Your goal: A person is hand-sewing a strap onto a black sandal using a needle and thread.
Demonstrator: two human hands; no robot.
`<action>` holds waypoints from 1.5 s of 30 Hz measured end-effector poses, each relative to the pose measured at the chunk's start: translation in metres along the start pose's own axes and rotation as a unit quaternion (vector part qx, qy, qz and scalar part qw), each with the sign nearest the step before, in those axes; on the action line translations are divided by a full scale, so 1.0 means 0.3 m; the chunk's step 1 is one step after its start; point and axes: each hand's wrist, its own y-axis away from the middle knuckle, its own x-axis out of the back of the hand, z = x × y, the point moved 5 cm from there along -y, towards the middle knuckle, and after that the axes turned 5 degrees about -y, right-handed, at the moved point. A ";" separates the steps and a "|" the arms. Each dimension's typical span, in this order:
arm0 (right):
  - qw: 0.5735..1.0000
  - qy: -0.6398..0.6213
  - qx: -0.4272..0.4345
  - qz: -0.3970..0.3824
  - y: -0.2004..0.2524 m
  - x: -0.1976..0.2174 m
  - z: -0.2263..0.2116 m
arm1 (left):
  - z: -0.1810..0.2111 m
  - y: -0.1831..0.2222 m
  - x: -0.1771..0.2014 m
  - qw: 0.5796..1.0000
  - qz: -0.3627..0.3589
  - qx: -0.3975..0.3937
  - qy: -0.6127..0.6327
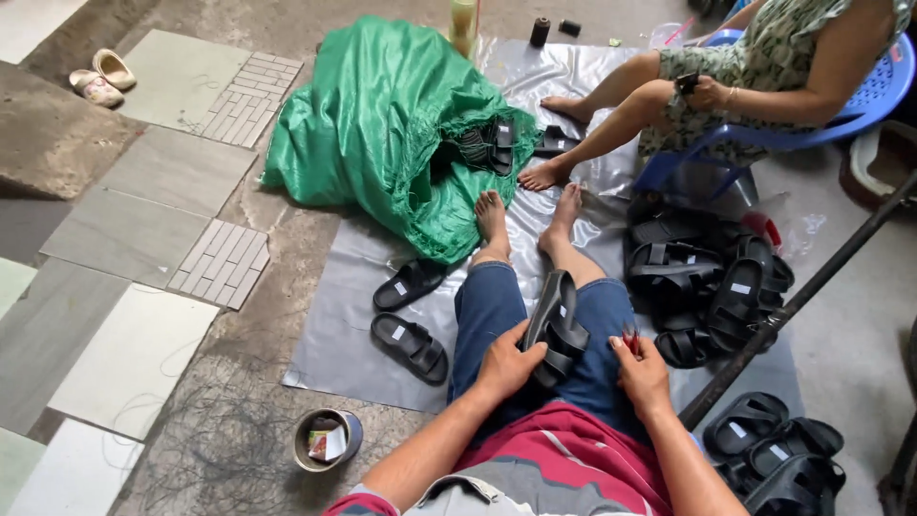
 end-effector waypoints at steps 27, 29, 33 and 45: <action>0.993 -0.038 -0.095 0.062 -0.286 0.233 0.186 | -0.066 -0.028 -0.164 0.947 0.135 -0.141 -0.256; 0.989 -0.018 -0.135 0.060 -0.316 0.238 0.271 | -0.070 -0.043 -0.201 0.946 0.125 -0.136 -0.266; 0.981 0.061 -0.181 -0.026 -0.416 0.188 0.525 | -0.007 -0.039 -0.253 0.941 0.161 -0.145 -0.261; 0.956 0.034 -0.282 -0.074 -0.321 0.072 0.588 | 0.123 -0.023 -0.319 0.909 0.190 -0.161 -0.335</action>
